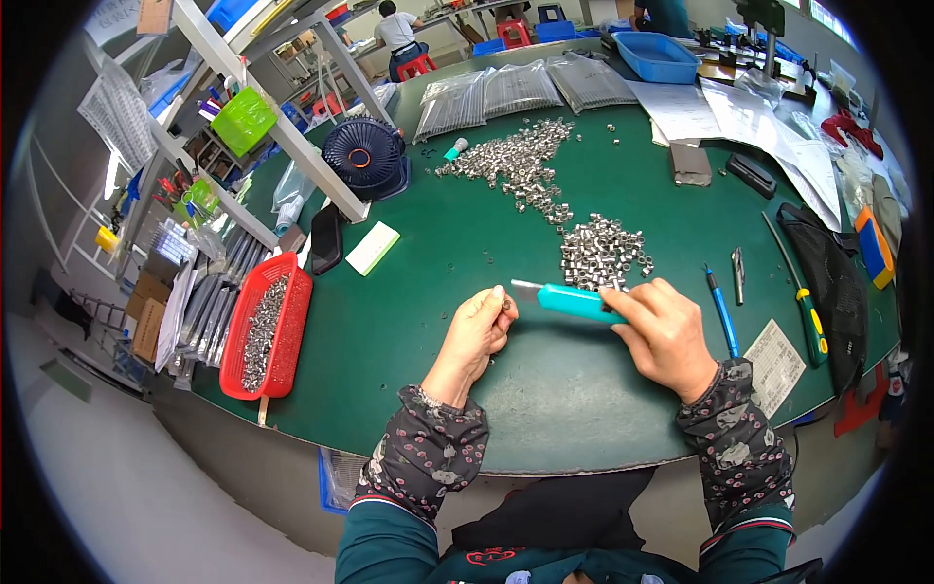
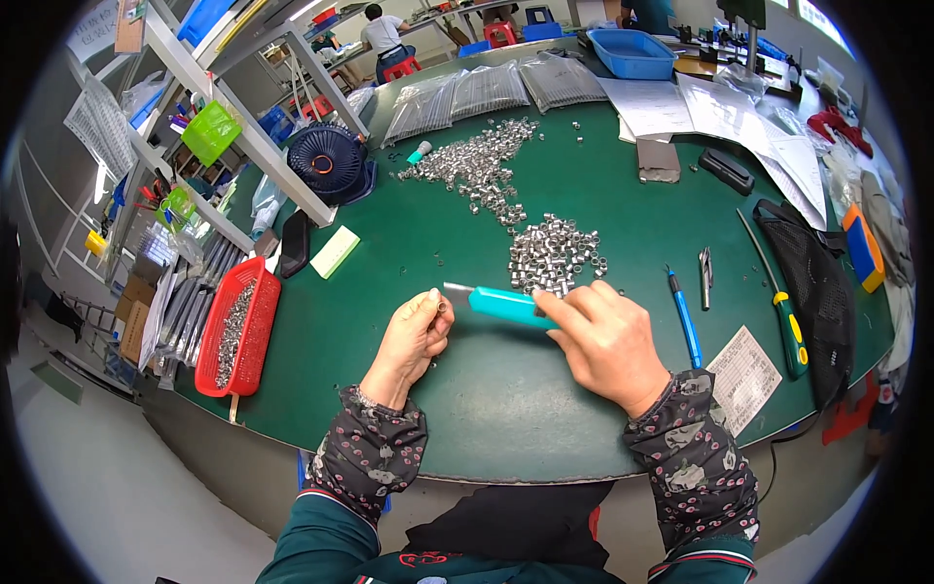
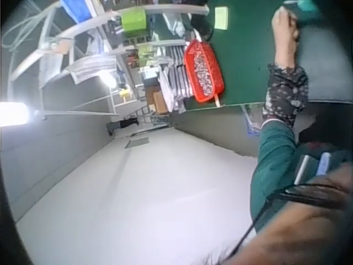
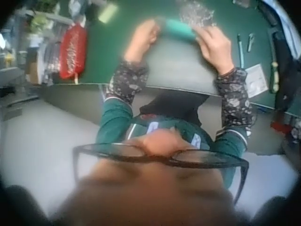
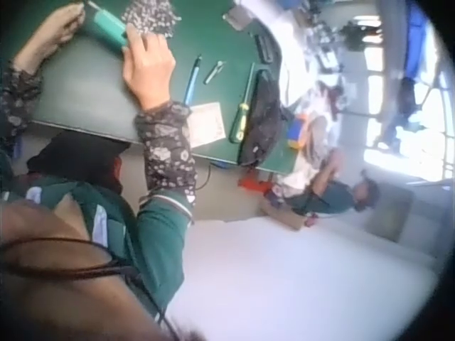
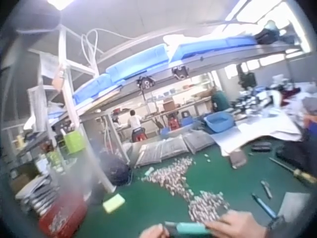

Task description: Processing and trimming small metal components using a utility knife.

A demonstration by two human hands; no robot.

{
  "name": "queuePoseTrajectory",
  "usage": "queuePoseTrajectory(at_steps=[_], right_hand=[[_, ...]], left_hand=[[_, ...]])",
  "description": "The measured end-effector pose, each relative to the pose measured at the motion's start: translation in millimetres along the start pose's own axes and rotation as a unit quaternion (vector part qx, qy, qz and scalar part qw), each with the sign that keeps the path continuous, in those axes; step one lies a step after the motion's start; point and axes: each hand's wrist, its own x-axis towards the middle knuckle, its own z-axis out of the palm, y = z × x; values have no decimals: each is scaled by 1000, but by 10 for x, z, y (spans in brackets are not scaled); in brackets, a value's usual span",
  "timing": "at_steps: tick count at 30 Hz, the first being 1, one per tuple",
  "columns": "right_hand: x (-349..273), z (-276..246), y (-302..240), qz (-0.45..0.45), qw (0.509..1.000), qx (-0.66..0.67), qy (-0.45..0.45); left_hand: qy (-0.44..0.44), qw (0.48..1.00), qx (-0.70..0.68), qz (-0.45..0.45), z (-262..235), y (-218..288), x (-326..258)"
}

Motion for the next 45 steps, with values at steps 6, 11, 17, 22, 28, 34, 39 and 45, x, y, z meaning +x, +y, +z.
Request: queuePoseTrajectory(at_steps=[6,11,17,22,28,34,39,45], right_hand=[[-30,11,2,47,997,55,-20],[-33,16,11,79,991,96,-44],[-48,41,30,102,981,153,-55],[-69,64,43,122,973,187,-67],[-82,77,80,126,967,204,-83],[-46,17,27,123,977,152,-85],[-54,25,37,95,989,90,-69],[-37,18,3,59,997,31,-43]], left_hand=[[22,997,-52,45,63,28,-3],[16,994,-78,72,61,30,6],[17,994,-61,87,35,14,7],[22,994,-36,101,77,15,6],[26,992,-5,123,114,28,-9],[32,990,18,135,61,-19,-1],[29,992,19,125,70,-17,11],[30,994,10,105,46,-14,14]])
